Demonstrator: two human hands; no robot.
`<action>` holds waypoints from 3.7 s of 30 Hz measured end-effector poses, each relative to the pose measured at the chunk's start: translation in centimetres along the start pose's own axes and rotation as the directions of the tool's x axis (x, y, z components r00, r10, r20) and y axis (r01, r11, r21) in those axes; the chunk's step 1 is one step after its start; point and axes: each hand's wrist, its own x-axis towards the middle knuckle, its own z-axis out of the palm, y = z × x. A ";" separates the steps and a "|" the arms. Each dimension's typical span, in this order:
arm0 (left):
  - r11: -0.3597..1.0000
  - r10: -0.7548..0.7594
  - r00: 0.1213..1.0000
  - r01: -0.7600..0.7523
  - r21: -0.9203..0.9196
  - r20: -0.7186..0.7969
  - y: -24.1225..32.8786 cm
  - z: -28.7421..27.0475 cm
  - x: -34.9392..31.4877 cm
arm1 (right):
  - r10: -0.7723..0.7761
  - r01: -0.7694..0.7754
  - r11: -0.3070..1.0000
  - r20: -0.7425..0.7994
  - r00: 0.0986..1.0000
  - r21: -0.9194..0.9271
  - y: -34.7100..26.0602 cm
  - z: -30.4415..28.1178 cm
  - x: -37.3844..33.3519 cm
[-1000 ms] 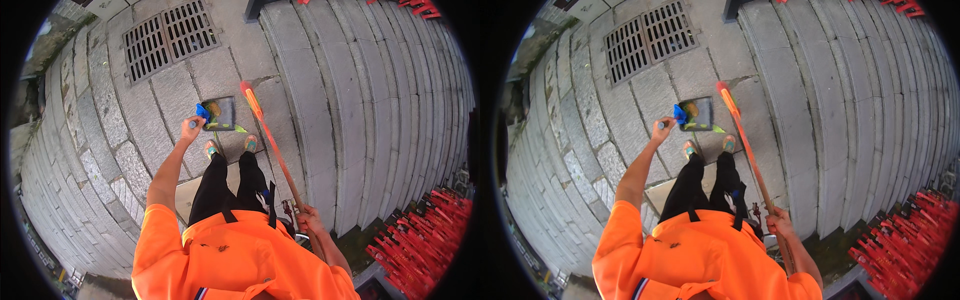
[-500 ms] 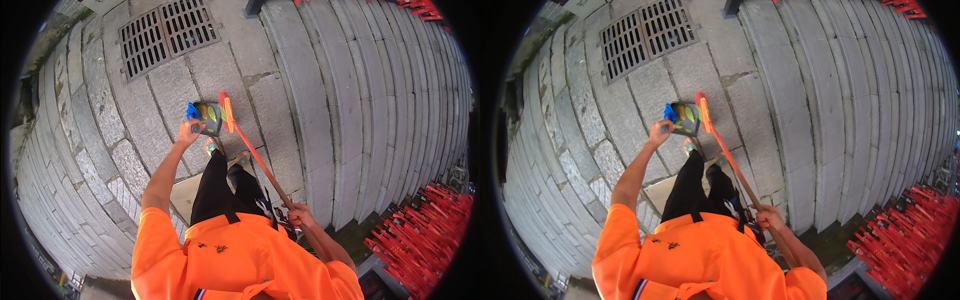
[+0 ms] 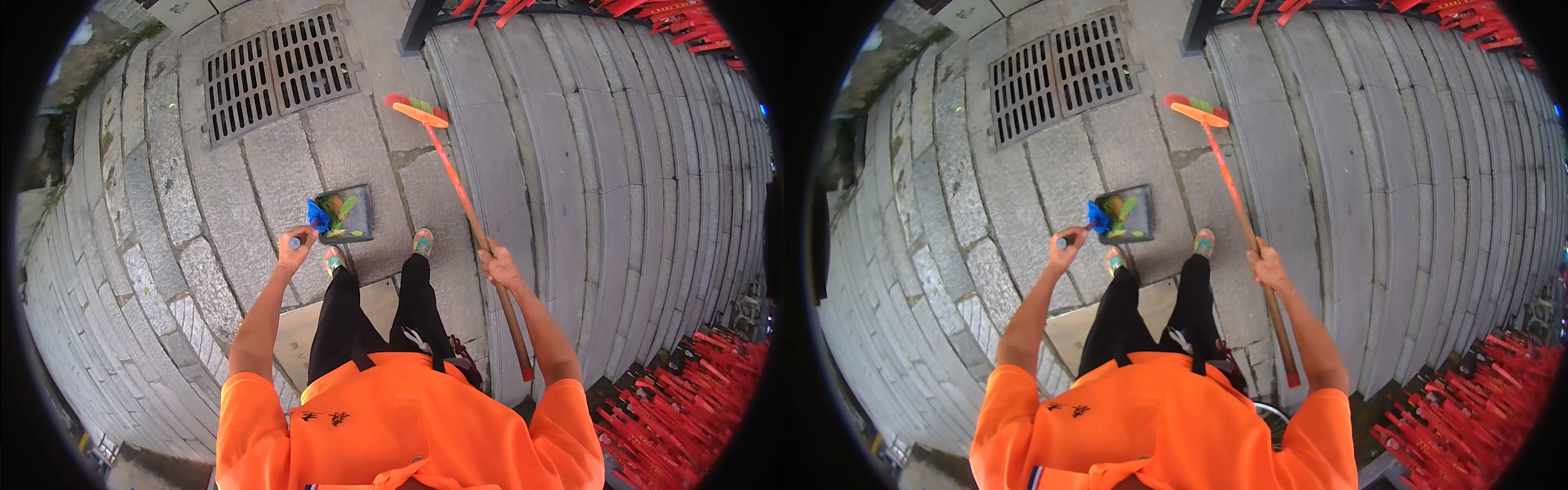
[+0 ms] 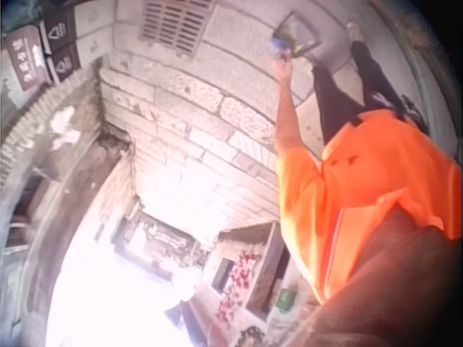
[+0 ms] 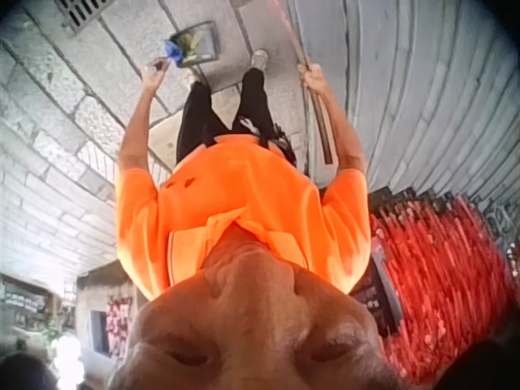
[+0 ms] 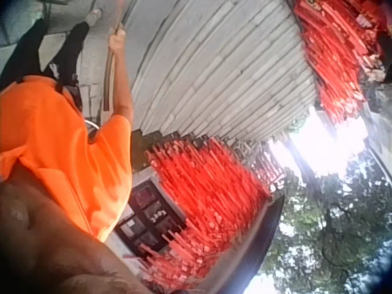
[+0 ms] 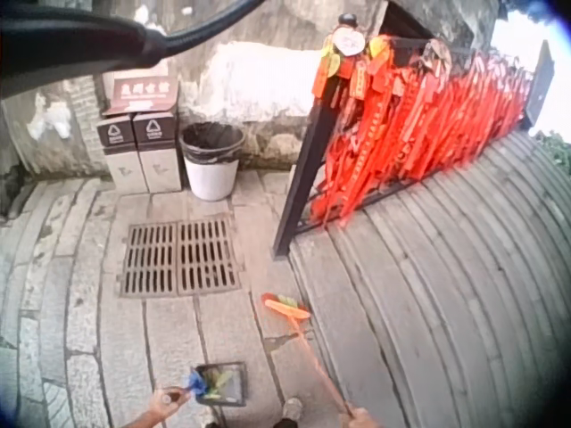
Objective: The person sweeps debris from a stone-paved street using a broom and dustpan. They collect leaves and small trash, emptying the dustpan into a bin at 00:23. The person also picks up a small pink wrapper from a chair at 01:02 and continues sweeping along the path.
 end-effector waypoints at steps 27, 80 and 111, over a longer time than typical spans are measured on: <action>0.987 -0.103 0.987 0.118 0.113 -0.125 9.9 25.3 -0.9 | 0.428 -0.580 0.697 0.404 0.808 0.422 9.4 -19.6 -14.4; 0.773 -0.577 0.585 0.164 -0.613 -0.571 -21.2 -4.0 -34.6 | 0.258 -0.208 0.966 0.530 0.808 -0.153 -5.6 12.7 -19.8; 0.531 -0.781 -0.622 -0.710 -0.462 0.057 -16.4 -3.8 -60.6 | 0.305 0.839 0.386 0.912 0.276 -0.383 -26.1 56.8 -16.4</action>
